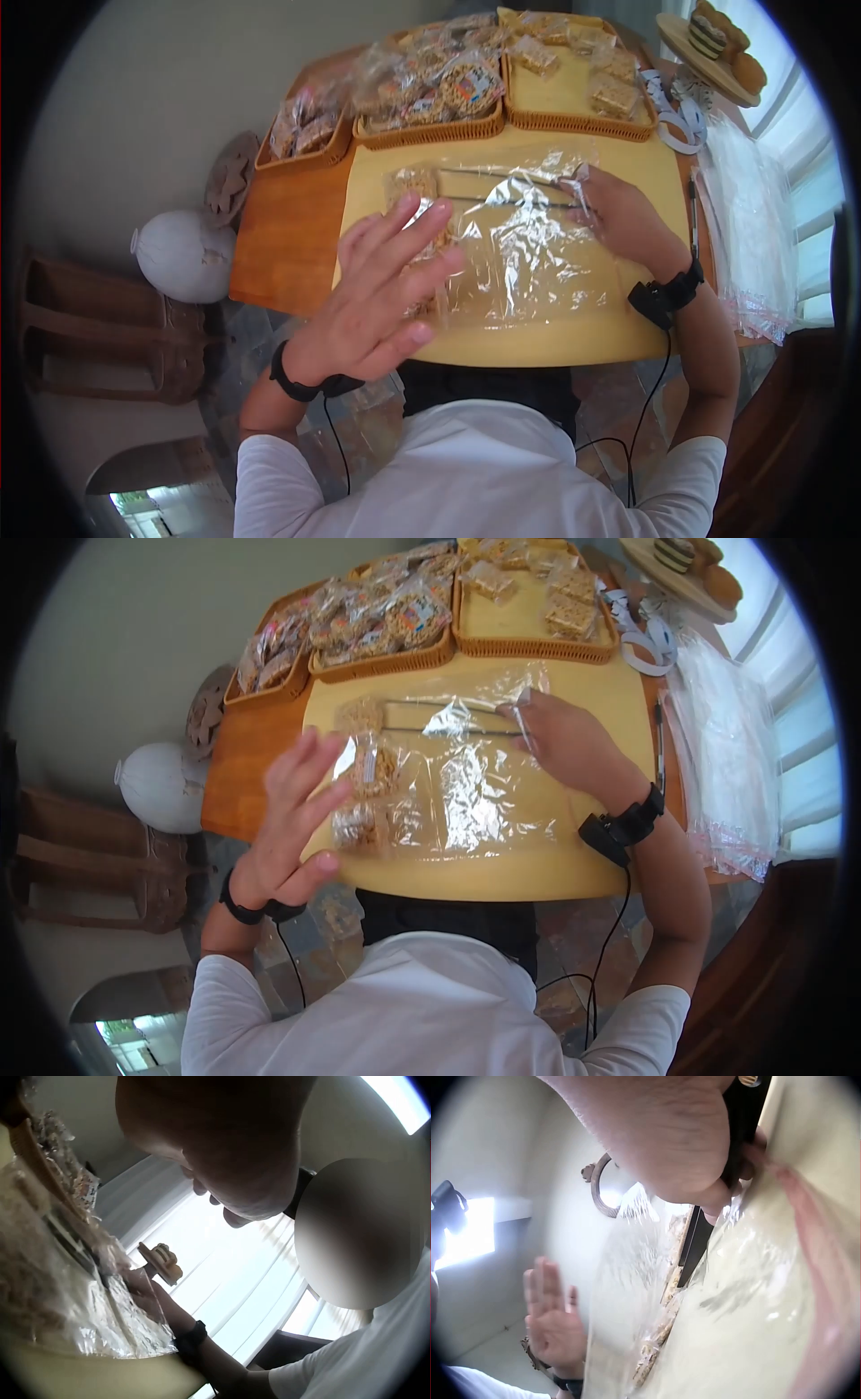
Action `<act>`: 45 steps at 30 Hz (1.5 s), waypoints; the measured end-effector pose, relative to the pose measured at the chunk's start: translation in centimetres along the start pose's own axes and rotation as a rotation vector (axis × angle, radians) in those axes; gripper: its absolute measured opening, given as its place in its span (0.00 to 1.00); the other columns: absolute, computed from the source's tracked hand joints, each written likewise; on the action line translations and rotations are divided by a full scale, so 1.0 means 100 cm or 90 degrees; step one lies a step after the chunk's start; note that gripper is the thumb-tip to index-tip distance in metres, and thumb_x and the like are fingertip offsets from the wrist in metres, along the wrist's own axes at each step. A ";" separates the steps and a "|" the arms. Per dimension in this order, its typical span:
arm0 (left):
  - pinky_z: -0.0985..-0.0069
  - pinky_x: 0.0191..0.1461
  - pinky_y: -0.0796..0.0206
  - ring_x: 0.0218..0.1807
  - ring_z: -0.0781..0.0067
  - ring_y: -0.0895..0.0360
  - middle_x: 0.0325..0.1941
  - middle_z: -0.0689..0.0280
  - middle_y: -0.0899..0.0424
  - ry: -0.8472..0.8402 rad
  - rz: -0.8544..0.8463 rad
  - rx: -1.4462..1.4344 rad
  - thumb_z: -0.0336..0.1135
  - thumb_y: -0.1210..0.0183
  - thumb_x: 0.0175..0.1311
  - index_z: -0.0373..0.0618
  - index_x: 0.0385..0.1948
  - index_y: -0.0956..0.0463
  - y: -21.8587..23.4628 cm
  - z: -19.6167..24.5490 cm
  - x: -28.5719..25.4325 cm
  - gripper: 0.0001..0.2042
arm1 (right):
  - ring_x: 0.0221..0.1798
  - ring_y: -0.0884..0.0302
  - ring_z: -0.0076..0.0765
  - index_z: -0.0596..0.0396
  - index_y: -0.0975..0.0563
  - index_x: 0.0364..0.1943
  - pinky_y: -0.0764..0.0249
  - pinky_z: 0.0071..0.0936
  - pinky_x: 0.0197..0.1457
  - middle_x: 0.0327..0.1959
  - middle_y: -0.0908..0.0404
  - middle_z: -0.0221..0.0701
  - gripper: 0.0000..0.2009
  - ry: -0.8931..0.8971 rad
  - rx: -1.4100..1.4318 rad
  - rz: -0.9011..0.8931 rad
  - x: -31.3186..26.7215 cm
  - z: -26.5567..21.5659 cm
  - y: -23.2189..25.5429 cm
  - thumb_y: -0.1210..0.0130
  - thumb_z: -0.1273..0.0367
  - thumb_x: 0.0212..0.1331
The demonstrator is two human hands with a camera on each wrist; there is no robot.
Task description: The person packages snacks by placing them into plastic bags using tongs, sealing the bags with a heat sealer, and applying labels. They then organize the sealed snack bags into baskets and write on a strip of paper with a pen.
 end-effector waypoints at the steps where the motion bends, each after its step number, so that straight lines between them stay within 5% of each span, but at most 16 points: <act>1: 0.51 0.84 0.54 0.89 0.53 0.49 0.87 0.53 0.38 -0.070 0.034 0.070 0.56 0.49 0.81 0.45 0.83 0.43 0.015 0.023 0.003 0.36 | 0.56 0.18 0.54 0.55 0.20 0.64 0.21 0.46 0.60 0.54 0.18 0.43 0.21 -0.005 0.020 0.008 0.002 0.001 0.001 0.37 0.63 0.70; 6: 0.53 0.84 0.53 0.88 0.56 0.46 0.87 0.57 0.38 -0.280 0.210 0.112 0.53 0.47 0.79 0.49 0.81 0.40 0.029 0.106 -0.020 0.34 | 0.56 0.19 0.59 0.55 0.21 0.66 0.22 0.49 0.61 0.56 0.19 0.44 0.22 -0.018 -0.012 0.000 -0.004 -0.003 -0.004 0.37 0.62 0.72; 21: 0.58 0.84 0.50 0.85 0.64 0.40 0.87 0.69 0.38 -0.301 0.316 0.145 0.43 0.40 0.75 0.61 0.76 0.30 0.006 0.093 -0.027 0.28 | 0.55 0.18 0.57 0.57 0.21 0.62 0.23 0.46 0.57 0.57 0.18 0.44 0.20 -0.046 0.016 0.005 0.002 0.003 -0.001 0.34 0.66 0.70; 25: 0.59 0.84 0.49 0.85 0.67 0.38 0.87 0.72 0.38 -0.222 0.279 0.277 0.40 0.38 0.74 0.64 0.75 0.27 -0.024 0.041 -0.007 0.27 | 0.55 0.18 0.58 0.57 0.20 0.63 0.23 0.45 0.57 0.57 0.18 0.43 0.21 -0.102 0.085 0.006 0.002 0.006 -0.003 0.33 0.66 0.68; 31: 0.60 0.83 0.48 0.84 0.64 0.36 0.87 0.73 0.37 -0.148 0.229 0.386 0.36 0.35 0.71 0.65 0.74 0.25 -0.052 -0.049 0.012 0.28 | 0.52 0.19 0.55 0.55 0.20 0.64 0.22 0.45 0.56 0.51 0.19 0.42 0.22 -0.019 0.038 0.006 0.004 -0.003 0.001 0.33 0.69 0.66; 33: 0.57 0.85 0.50 0.85 0.61 0.38 0.87 0.70 0.37 0.019 0.093 0.242 0.34 0.36 0.69 0.58 0.70 0.22 -0.054 -0.086 0.018 0.26 | 0.51 0.19 0.55 0.55 0.20 0.64 0.22 0.44 0.56 0.49 0.19 0.42 0.22 -0.012 0.023 0.008 0.003 -0.007 0.011 0.34 0.69 0.66; 36: 0.54 0.85 0.51 0.87 0.55 0.42 0.87 0.64 0.37 0.102 0.129 0.075 0.33 0.37 0.68 0.51 0.70 0.23 -0.048 -0.126 0.020 0.26 | 0.51 0.19 0.54 0.55 0.20 0.64 0.22 0.45 0.56 0.49 0.19 0.42 0.22 -0.028 -0.025 -0.022 -0.015 -0.016 0.029 0.34 0.71 0.64; 40: 0.53 0.87 0.53 0.88 0.51 0.47 0.89 0.58 0.42 0.124 0.045 -0.047 0.45 0.42 0.78 0.49 0.77 0.31 -0.062 -0.164 0.014 0.29 | 0.51 0.18 0.54 0.57 0.21 0.62 0.22 0.44 0.55 0.46 0.19 0.43 0.23 -0.143 -0.024 -0.051 -0.049 -0.020 0.053 0.36 0.75 0.62; 45: 0.48 0.88 0.59 0.89 0.51 0.49 0.90 0.56 0.45 0.113 -0.022 -0.122 0.59 0.39 0.73 0.49 0.80 0.35 -0.067 -0.156 0.007 0.39 | 0.44 0.18 0.55 0.62 0.21 0.58 0.22 0.42 0.51 0.41 0.20 0.44 0.20 -0.302 -0.017 -0.067 -0.107 -0.007 0.104 0.35 0.77 0.61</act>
Point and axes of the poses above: each hand's wrist, its own x-axis towards the middle knuckle, its own y-axis out of the back of the hand, z = x × y, the point moved 7 cm from there along x, towards the middle knuckle
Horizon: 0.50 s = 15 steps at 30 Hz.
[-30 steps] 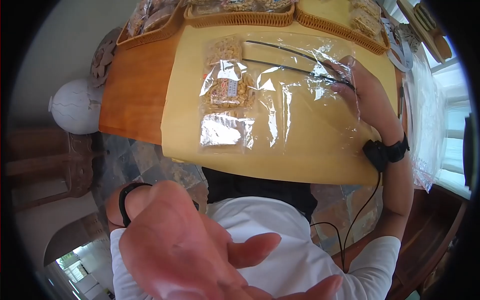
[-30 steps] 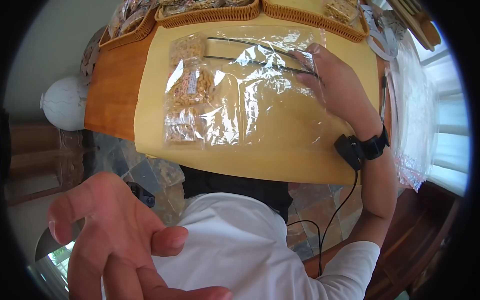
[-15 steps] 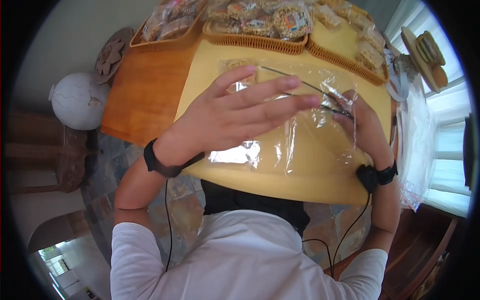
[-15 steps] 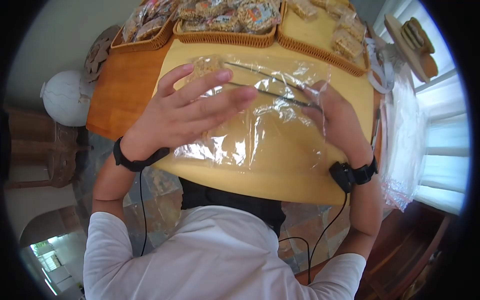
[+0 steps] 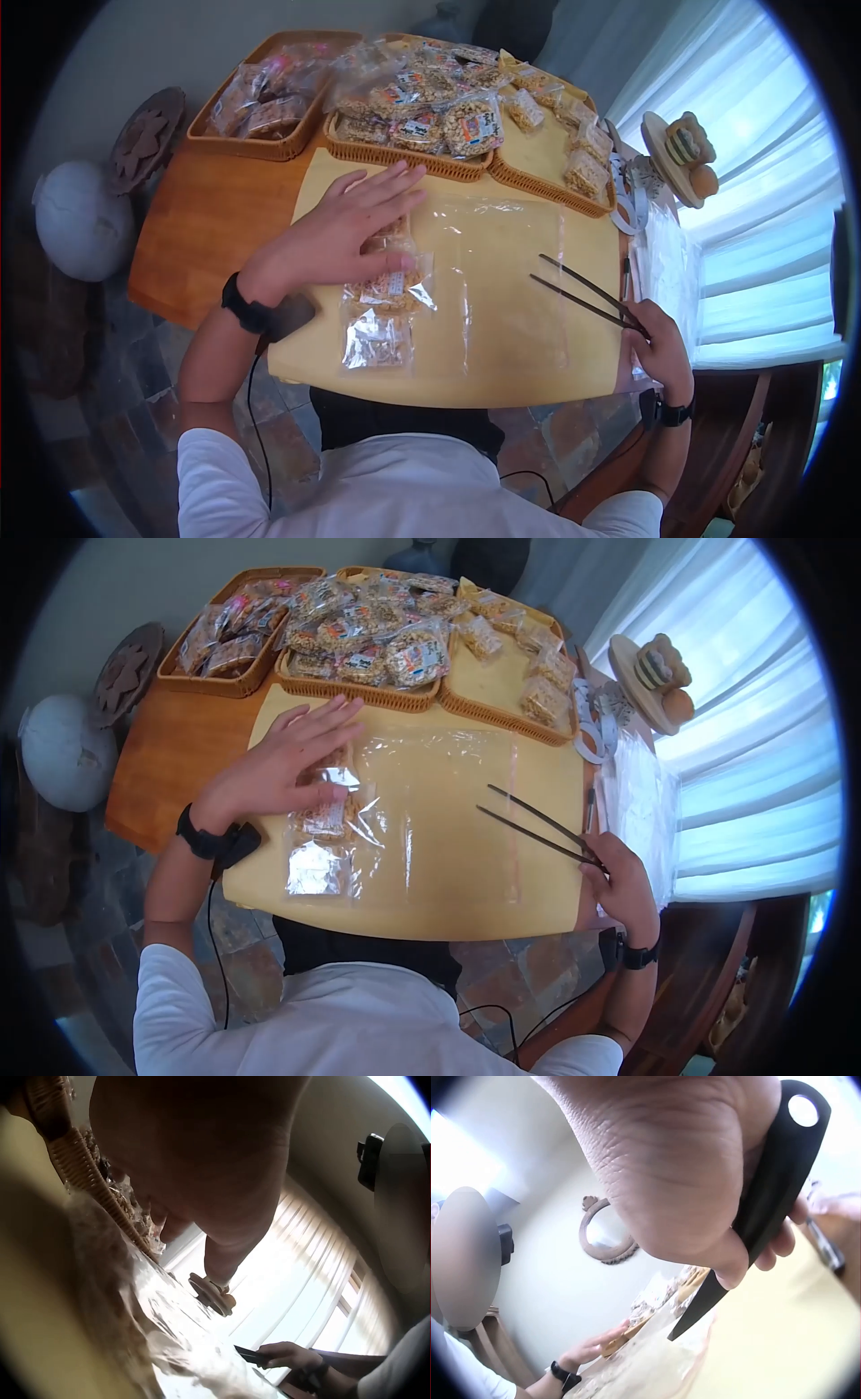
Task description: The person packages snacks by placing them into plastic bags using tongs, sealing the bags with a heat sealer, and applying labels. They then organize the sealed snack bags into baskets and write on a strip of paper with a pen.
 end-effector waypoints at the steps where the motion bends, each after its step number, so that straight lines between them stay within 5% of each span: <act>1: 0.45 0.88 0.61 0.90 0.50 0.50 0.90 0.55 0.45 -0.002 -0.034 -0.007 0.63 0.36 0.70 0.49 0.80 0.36 -0.005 0.009 -0.003 0.42 | 0.44 0.18 0.55 0.62 0.21 0.58 0.22 0.42 0.51 0.41 0.20 0.44 0.20 -0.013 -0.016 0.007 -0.005 0.001 0.014 0.35 0.77 0.61; 7: 0.43 0.89 0.67 0.91 0.48 0.55 0.90 0.51 0.48 -0.037 -0.081 0.000 0.68 0.33 0.63 0.51 0.80 0.36 -0.029 0.018 -0.011 0.47 | 0.39 0.26 0.48 0.65 0.22 0.57 0.27 0.37 0.47 0.39 0.23 0.43 0.17 -0.063 -0.025 0.095 -0.006 -0.021 0.051 0.36 0.77 0.65; 15: 0.45 0.90 0.69 0.91 0.50 0.57 0.89 0.51 0.46 -0.026 -0.074 0.014 0.67 0.34 0.64 0.51 0.80 0.34 -0.027 -0.009 -0.011 0.46 | 0.48 0.18 0.44 0.63 0.22 0.61 0.23 0.34 0.57 0.47 0.16 0.44 0.18 -0.012 0.021 0.021 0.100 -0.037 0.039 0.37 0.69 0.72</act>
Point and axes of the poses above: each hand's wrist, its own x-axis towards the middle knuckle, its own y-axis out of the back of the hand, z = x × y, the point moved 7 cm from there along x, towards the middle knuckle
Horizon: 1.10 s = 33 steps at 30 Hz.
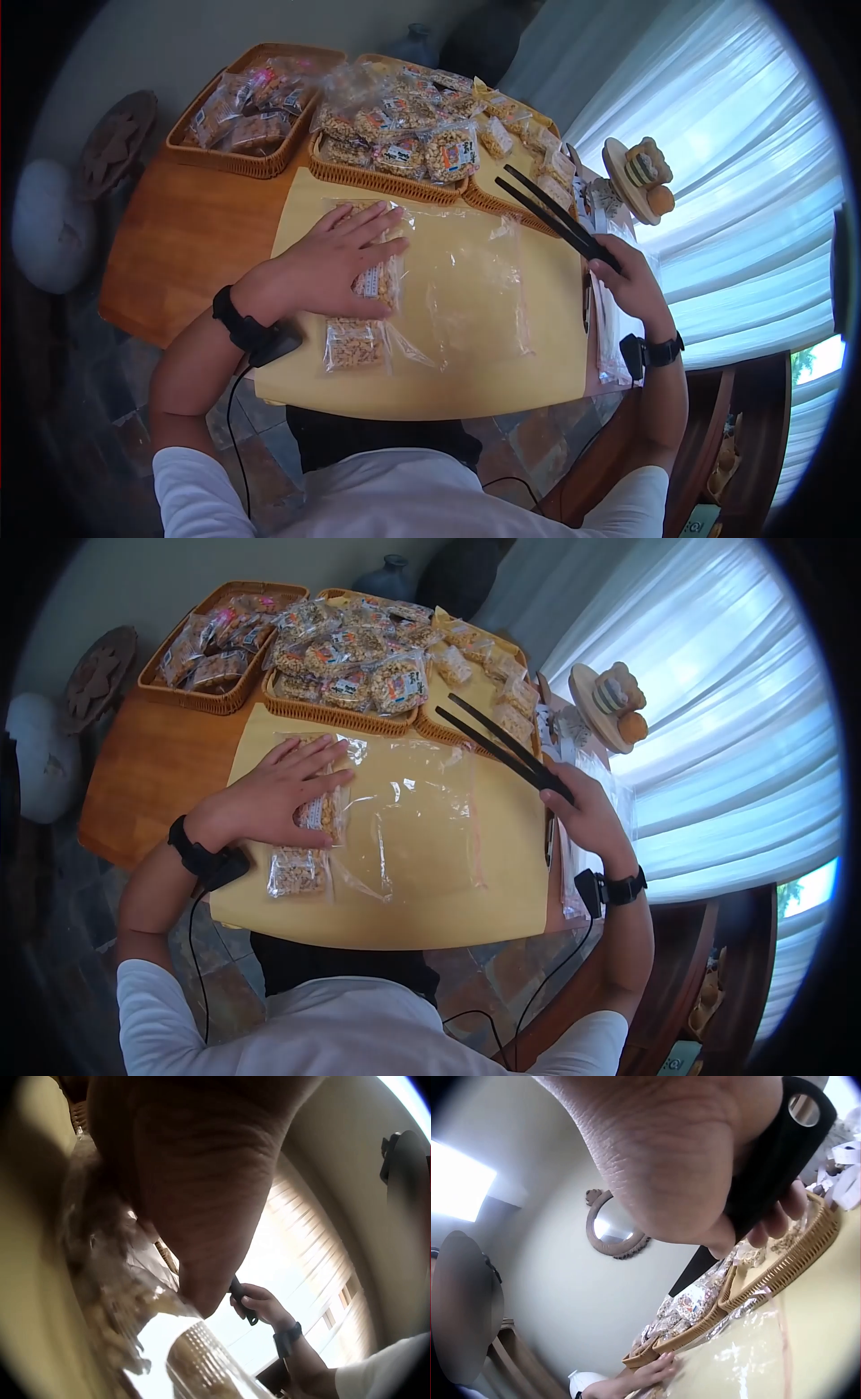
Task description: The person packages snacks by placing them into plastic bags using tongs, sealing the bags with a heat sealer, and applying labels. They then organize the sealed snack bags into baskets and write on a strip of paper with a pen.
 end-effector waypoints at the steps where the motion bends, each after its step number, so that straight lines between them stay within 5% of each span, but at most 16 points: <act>1: 0.45 0.90 0.69 0.91 0.50 0.57 0.89 0.51 0.46 0.000 0.008 0.002 0.67 0.34 0.64 0.51 0.80 0.34 0.002 -0.003 -0.001 0.46 | 0.48 0.18 0.44 0.63 0.22 0.61 0.23 0.34 0.57 0.47 0.16 0.44 0.18 0.005 -0.006 0.004 0.017 -0.005 0.003 0.37 0.69 0.72; 4: 0.46 0.90 0.70 0.91 0.50 0.56 0.89 0.51 0.45 0.004 0.016 0.001 0.67 0.33 0.63 0.50 0.79 0.33 0.005 -0.011 -0.004 0.46 | 0.50 0.16 0.47 0.62 0.20 0.60 0.22 0.37 0.58 0.48 0.14 0.45 0.18 0.006 -0.061 0.016 0.067 -0.025 0.017 0.36 0.66 0.72; 6: 0.46 0.90 0.70 0.90 0.51 0.54 0.89 0.52 0.44 -0.024 0.037 -0.038 0.66 0.33 0.63 0.50 0.79 0.33 0.006 -0.012 -0.004 0.45 | 0.52 0.15 0.51 0.61 0.18 0.59 0.22 0.42 0.58 0.49 0.14 0.45 0.19 0.187 -0.199 0.038 0.094 -0.063 0.031 0.34 0.64 0.70; 8: 0.46 0.90 0.69 0.90 0.51 0.52 0.88 0.52 0.43 -0.005 0.059 -0.054 0.66 0.33 0.64 0.50 0.79 0.32 0.010 -0.021 -0.002 0.45 | 0.53 0.16 0.53 0.60 0.18 0.59 0.22 0.45 0.59 0.49 0.14 0.45 0.20 0.184 -0.300 0.011 0.118 -0.100 0.046 0.33 0.64 0.68; 12: 0.46 0.90 0.67 0.89 0.53 0.49 0.87 0.53 0.39 0.038 0.106 -0.082 0.64 0.33 0.67 0.47 0.78 0.32 0.011 -0.034 -0.003 0.43 | 0.50 0.14 0.46 0.55 0.14 0.56 0.21 0.40 0.56 0.47 0.11 0.40 0.18 0.249 -0.415 -0.068 0.158 -0.154 0.062 0.29 0.68 0.63; 17: 0.48 0.90 0.65 0.89 0.54 0.47 0.86 0.54 0.37 0.056 0.128 -0.089 0.62 0.35 0.70 0.46 0.77 0.31 0.010 -0.042 -0.002 0.40 | 0.47 0.12 0.43 0.53 0.11 0.54 0.20 0.40 0.54 0.44 0.08 0.39 0.17 0.092 -0.499 -0.201 0.190 -0.186 0.064 0.26 0.69 0.60; 28: 0.48 0.89 0.63 0.88 0.54 0.45 0.85 0.53 0.35 0.059 0.148 -0.087 0.61 0.36 0.71 0.47 0.76 0.29 0.005 -0.047 -0.003 0.38 | 0.41 0.13 0.46 0.58 0.11 0.46 0.22 0.40 0.47 0.36 0.10 0.40 0.13 0.107 -0.571 -0.219 0.176 -0.188 0.034 0.26 0.68 0.59; 33: 0.50 0.89 0.62 0.88 0.53 0.45 0.85 0.52 0.36 0.074 0.151 -0.087 0.59 0.37 0.73 0.47 0.77 0.30 0.007 -0.048 -0.002 0.37 | 0.43 0.14 0.56 0.54 0.14 0.45 0.22 0.50 0.49 0.34 0.13 0.44 0.15 0.120 -0.568 -0.185 0.157 -0.171 0.024 0.35 0.57 0.69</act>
Point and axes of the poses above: each hand's wrist, its own x-axis towards the middle knuckle, its own y-axis out of the back of the hand, z = x × y, the point moved 7 cm from there along x, towards the middle knuckle
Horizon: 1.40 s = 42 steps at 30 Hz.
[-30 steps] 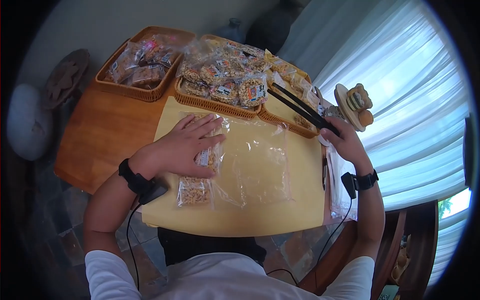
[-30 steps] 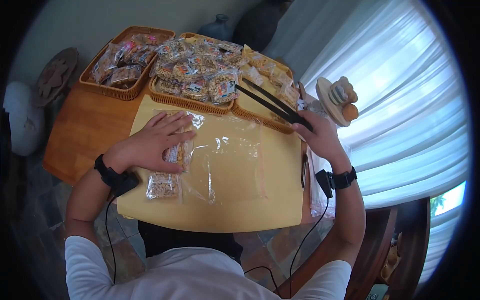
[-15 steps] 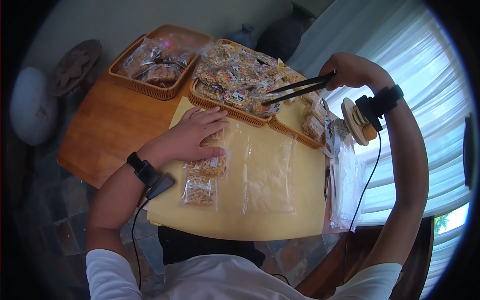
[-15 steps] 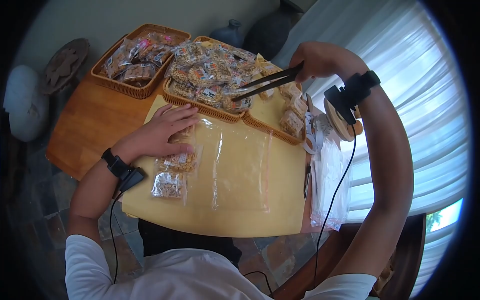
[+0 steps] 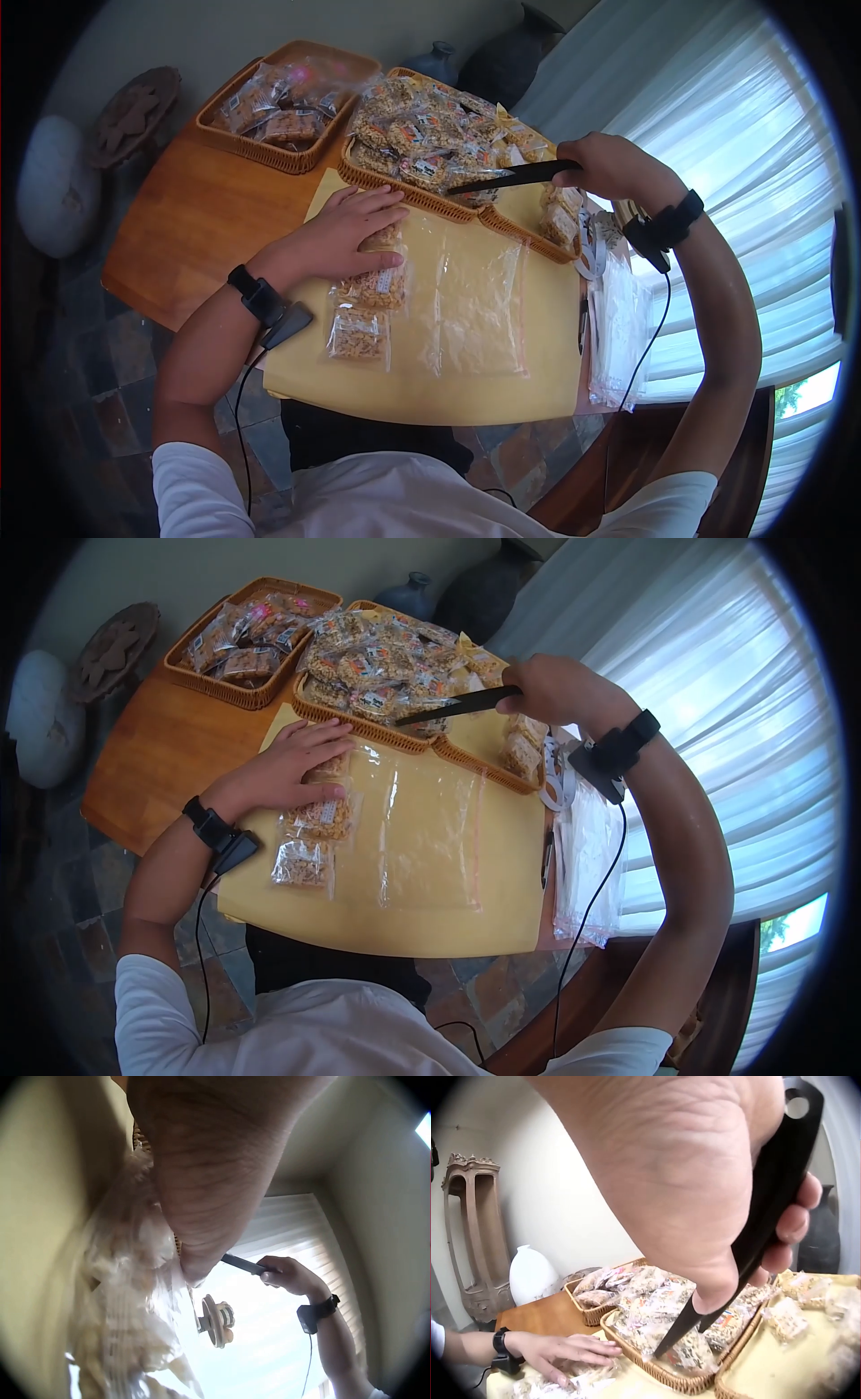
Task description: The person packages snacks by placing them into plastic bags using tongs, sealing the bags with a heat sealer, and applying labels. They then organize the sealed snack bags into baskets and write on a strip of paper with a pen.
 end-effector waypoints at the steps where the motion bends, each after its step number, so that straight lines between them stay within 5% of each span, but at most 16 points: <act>1: 0.50 0.89 0.62 0.88 0.53 0.45 0.85 0.52 0.36 -0.001 -0.005 -0.002 0.59 0.37 0.73 0.47 0.77 0.30 -0.001 0.000 0.000 0.37 | 0.43 0.14 0.56 0.54 0.14 0.45 0.22 0.50 0.49 0.34 0.13 0.44 0.15 -0.002 0.004 -0.004 -0.003 0.002 -0.006 0.35 0.57 0.69; 9: 0.52 0.88 0.60 0.87 0.50 0.44 0.84 0.51 0.33 0.007 0.012 -0.037 0.58 0.39 0.76 0.43 0.76 0.29 0.005 0.000 0.002 0.35 | 0.37 0.17 0.49 0.55 0.15 0.44 0.25 0.47 0.46 0.30 0.15 0.40 0.12 0.004 0.156 0.104 -0.026 0.034 -0.063 0.32 0.61 0.68; 14: 0.52 0.88 0.58 0.86 0.49 0.43 0.83 0.51 0.33 0.007 0.017 -0.042 0.58 0.39 0.76 0.43 0.76 0.29 0.007 0.002 0.002 0.35 | 0.23 0.31 0.16 0.54 0.18 0.36 0.35 0.23 0.29 0.22 0.24 0.22 0.16 -0.140 0.467 0.001 -0.063 0.056 -0.115 0.39 0.57 0.78; 19: 0.52 0.88 0.58 0.86 0.49 0.42 0.83 0.51 0.33 0.013 0.002 -0.046 0.57 0.38 0.75 0.43 0.75 0.29 0.003 0.005 0.001 0.35 | 0.22 0.33 0.16 0.53 0.20 0.36 0.37 0.19 0.26 0.21 0.25 0.21 0.12 -0.211 0.785 -0.012 -0.129 0.078 -0.185 0.41 0.62 0.78; 28: 0.52 0.89 0.61 0.87 0.51 0.45 0.84 0.53 0.35 0.014 -0.010 -0.025 0.55 0.35 0.73 0.44 0.77 0.30 0.002 0.008 0.003 0.36 | 0.21 0.32 0.17 0.54 0.19 0.36 0.38 0.19 0.24 0.22 0.23 0.23 0.12 -0.397 0.961 0.004 -0.228 0.068 -0.296 0.41 0.64 0.79; 36: 0.49 0.90 0.64 0.89 0.48 0.50 0.87 0.54 0.41 0.009 -0.024 0.007 0.58 0.35 0.72 0.49 0.80 0.35 -0.004 0.005 0.000 0.39 | 0.21 0.31 0.16 0.54 0.19 0.37 0.36 0.20 0.26 0.23 0.22 0.22 0.11 -0.390 0.990 0.137 -0.212 0.030 -0.327 0.40 0.64 0.78; 42: 0.50 0.90 0.67 0.90 0.48 0.53 0.88 0.53 0.44 0.010 -0.039 0.016 0.61 0.37 0.72 0.51 0.81 0.37 -0.007 0.004 -0.001 0.41 | 0.23 0.30 0.18 0.54 0.20 0.38 0.35 0.21 0.28 0.24 0.21 0.23 0.11 -0.396 1.069 0.114 -0.221 -0.012 -0.327 0.42 0.64 0.79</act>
Point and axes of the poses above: each hand's wrist, its own x-axis towards the middle knuckle, its own y-axis out of the back of the hand, z = x × y, the point moved 7 cm from there along x, towards the middle knuckle
